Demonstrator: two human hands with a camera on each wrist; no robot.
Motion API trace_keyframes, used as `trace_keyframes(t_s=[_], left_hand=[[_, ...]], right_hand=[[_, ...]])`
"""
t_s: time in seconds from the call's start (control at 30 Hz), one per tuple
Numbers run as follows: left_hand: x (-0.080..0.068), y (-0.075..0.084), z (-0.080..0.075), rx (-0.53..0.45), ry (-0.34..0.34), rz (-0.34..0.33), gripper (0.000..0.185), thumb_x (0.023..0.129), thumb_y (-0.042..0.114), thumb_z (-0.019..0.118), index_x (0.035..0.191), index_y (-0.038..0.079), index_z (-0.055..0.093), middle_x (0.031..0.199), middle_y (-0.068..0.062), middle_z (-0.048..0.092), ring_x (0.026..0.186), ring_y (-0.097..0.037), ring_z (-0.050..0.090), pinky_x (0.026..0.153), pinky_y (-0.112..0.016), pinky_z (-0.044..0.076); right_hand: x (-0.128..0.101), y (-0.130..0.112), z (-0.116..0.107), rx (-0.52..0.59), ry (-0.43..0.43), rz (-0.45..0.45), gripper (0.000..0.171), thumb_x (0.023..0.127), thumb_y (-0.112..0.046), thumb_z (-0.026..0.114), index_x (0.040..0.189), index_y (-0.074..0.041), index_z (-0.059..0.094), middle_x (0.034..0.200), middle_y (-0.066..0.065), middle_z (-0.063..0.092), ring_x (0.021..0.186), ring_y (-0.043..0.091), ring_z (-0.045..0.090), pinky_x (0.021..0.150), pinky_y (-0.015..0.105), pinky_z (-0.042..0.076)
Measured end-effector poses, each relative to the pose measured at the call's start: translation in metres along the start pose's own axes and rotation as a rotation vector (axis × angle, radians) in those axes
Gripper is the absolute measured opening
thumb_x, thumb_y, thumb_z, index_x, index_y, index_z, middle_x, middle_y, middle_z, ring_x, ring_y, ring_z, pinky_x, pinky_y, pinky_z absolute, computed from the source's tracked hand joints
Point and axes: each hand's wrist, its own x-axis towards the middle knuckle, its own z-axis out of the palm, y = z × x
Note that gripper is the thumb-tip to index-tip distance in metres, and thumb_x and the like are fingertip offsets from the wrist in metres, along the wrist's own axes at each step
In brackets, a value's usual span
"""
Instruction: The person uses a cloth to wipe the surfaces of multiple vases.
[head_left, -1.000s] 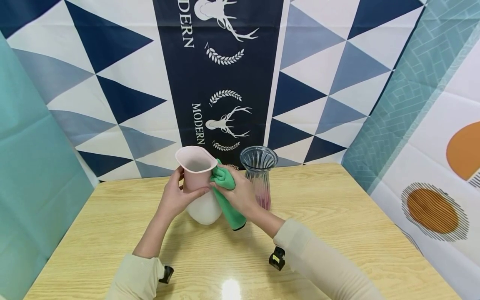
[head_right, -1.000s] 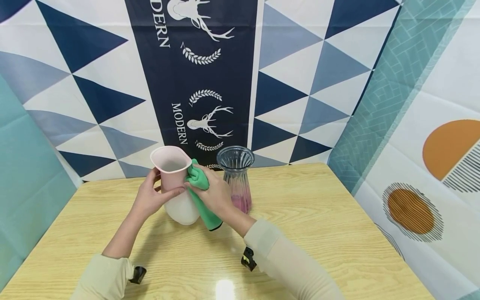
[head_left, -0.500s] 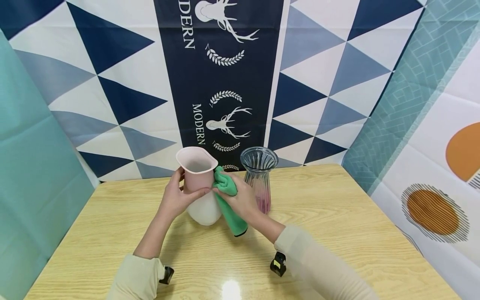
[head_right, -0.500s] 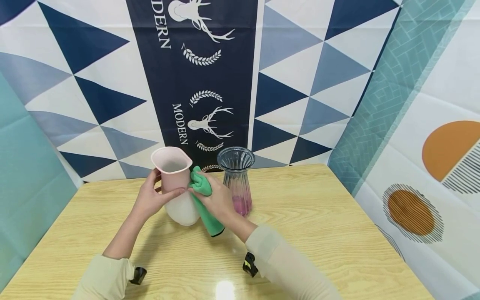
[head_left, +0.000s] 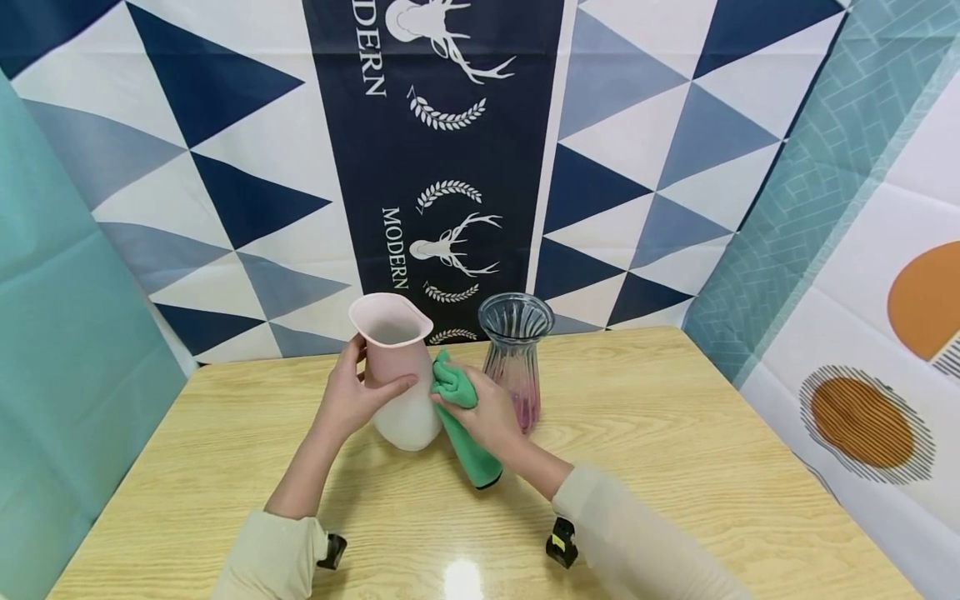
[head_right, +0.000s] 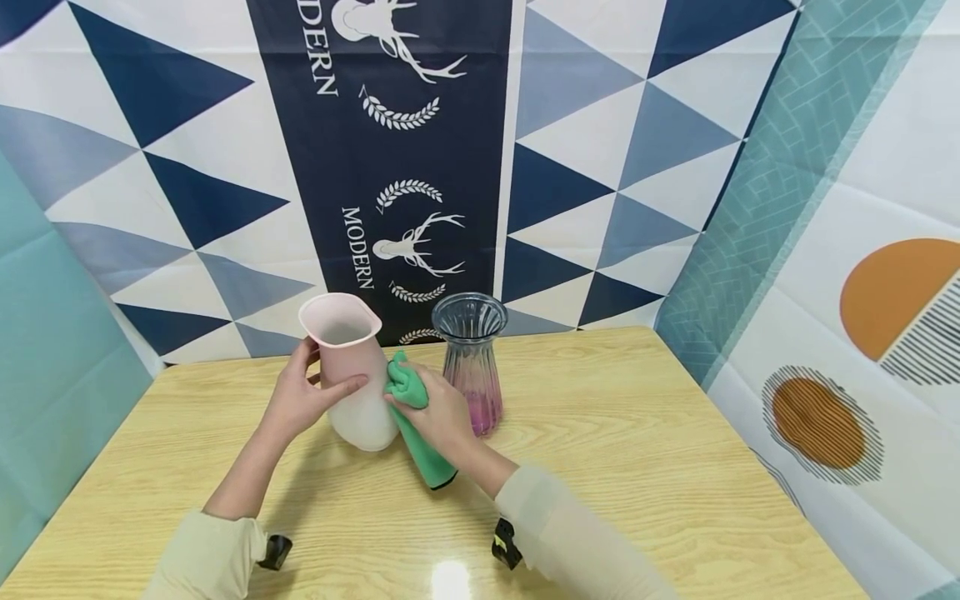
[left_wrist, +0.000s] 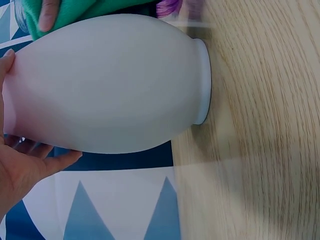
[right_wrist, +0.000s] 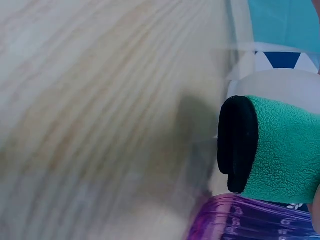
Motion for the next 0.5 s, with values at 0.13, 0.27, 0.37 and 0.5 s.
trace_keyframes(t_s=[0.13,0.27,0.37,0.5], left_hand=[[-0.001,0.001,0.000,0.010,-0.001,0.009,0.090,0.071,0.037,0.081,0.143,0.015,0.030,0.137,-0.008,0.042,0.126,-0.027,0.042,0.103,-0.053,0.040],[-0.001,0.004,0.001,0.033,0.003,0.012,0.090,0.072,0.035,0.081,0.142,0.013,0.029,0.135,-0.010,0.041,0.125,-0.028,0.042,0.103,-0.052,0.040],[-0.001,0.005,0.002,0.059,0.014,0.013,0.090,0.071,0.035,0.081,0.142,0.013,0.029,0.134,-0.011,0.042,0.124,-0.028,0.043,0.103,-0.052,0.039],[-0.001,0.006,0.004,0.090,0.036,0.021,0.091,0.070,0.038,0.081,0.142,0.013,0.030,0.132,-0.012,0.041,0.122,-0.028,0.043,0.103,-0.053,0.038]], right_hand=[[-0.007,0.004,0.002,-0.031,-0.023,0.013,0.051,0.080,-0.036,0.072,0.124,-0.016,0.058,0.122,0.007,0.064,0.108,0.022,0.062,0.088,0.037,0.052],[-0.012,0.008,0.004,-0.054,-0.046,0.033,0.052,0.080,-0.037,0.072,0.125,-0.016,0.058,0.121,0.007,0.064,0.106,0.023,0.063,0.086,0.039,0.052],[-0.015,0.010,0.005,-0.082,-0.066,0.050,0.051,0.080,-0.038,0.071,0.125,-0.017,0.058,0.120,0.006,0.064,0.104,0.023,0.064,0.084,0.039,0.053],[-0.018,0.012,0.004,-0.117,-0.085,0.066,0.051,0.080,-0.041,0.070,0.125,-0.019,0.058,0.120,0.006,0.064,0.104,0.023,0.064,0.082,0.040,0.053]])
